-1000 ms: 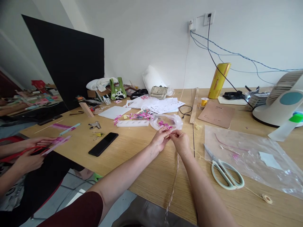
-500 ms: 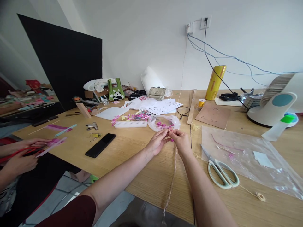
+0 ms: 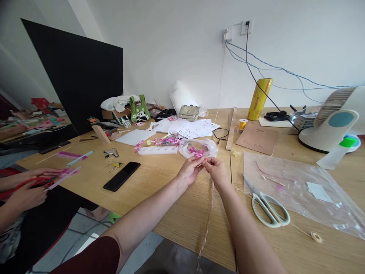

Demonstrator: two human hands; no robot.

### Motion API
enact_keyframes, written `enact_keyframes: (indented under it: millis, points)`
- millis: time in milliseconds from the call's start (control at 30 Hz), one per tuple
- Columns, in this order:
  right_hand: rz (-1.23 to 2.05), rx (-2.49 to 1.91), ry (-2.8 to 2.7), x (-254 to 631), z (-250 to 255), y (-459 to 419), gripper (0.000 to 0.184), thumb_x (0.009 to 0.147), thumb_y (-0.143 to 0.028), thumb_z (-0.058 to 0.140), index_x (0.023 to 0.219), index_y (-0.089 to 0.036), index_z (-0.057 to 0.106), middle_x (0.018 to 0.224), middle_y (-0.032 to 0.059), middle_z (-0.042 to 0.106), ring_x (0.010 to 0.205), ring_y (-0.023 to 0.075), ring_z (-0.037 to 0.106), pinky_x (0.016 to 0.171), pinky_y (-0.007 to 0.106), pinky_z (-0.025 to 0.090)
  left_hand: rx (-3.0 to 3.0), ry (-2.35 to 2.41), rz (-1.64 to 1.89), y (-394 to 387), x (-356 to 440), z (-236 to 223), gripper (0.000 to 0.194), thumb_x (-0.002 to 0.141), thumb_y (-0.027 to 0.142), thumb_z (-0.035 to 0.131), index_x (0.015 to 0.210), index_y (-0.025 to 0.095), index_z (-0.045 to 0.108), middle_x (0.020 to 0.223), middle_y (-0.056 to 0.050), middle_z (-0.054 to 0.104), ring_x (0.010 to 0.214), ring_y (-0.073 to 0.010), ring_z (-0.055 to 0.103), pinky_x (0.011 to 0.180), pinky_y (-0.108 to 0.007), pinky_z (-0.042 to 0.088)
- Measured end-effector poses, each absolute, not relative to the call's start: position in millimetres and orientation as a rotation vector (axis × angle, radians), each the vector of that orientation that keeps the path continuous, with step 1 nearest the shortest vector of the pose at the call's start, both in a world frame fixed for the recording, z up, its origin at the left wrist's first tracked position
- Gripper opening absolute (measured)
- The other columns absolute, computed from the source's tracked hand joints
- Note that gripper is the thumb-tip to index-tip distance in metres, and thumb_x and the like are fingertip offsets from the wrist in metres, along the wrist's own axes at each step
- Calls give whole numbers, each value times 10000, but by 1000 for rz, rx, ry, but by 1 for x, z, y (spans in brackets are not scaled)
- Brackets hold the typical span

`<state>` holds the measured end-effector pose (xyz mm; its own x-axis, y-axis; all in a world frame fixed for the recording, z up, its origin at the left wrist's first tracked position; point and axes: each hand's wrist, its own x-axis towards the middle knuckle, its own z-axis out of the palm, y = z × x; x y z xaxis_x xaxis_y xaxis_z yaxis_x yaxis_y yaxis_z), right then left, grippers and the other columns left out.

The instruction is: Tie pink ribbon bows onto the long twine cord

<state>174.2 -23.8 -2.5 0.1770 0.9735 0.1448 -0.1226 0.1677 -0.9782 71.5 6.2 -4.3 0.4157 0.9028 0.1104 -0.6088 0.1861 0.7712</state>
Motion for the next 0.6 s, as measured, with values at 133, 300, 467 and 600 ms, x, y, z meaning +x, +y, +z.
enact_keyframes:
  millis: [133, 300, 467, 600]
  points:
    - [907, -1100, -1148, 174, -10, -17, 155, 606, -307, 659, 651, -169, 602, 608, -15, 574, 571, 110, 485, 575, 251, 373, 830, 444, 1132, 8, 72, -3, 222, 550, 241, 768, 582, 119, 586, 615, 7, 581, 602, -70, 517, 609, -210, 375]
    - [684, -1254, -1271, 177, -18, -13, 177, 658, -332, 601, 716, -170, 644, 608, 10, 610, 577, 144, 529, 576, 272, 401, 796, 434, 1169, 8, 77, -4, 291, 541, 264, 773, 546, 123, 518, 553, 31, 518, 552, -60, 483, 557, -204, 348]
    - [519, -1381, -1331, 176, -12, -19, 184, 685, -316, 552, 707, -171, 664, 626, 29, 635, 582, 156, 543, 564, 268, 386, 757, 419, 1180, 10, 83, -8, 313, 533, 252, 778, 549, 129, 491, 533, 45, 484, 515, -47, 443, 528, -200, 317]
    - [618, -1325, -1276, 177, -9, -21, 171, 679, -316, 564, 644, -170, 645, 591, 14, 609, 563, 136, 510, 559, 257, 368, 746, 402, 1158, 7, 85, -10, 264, 574, 263, 759, 577, 131, 530, 584, 29, 523, 572, -58, 475, 568, -202, 338]
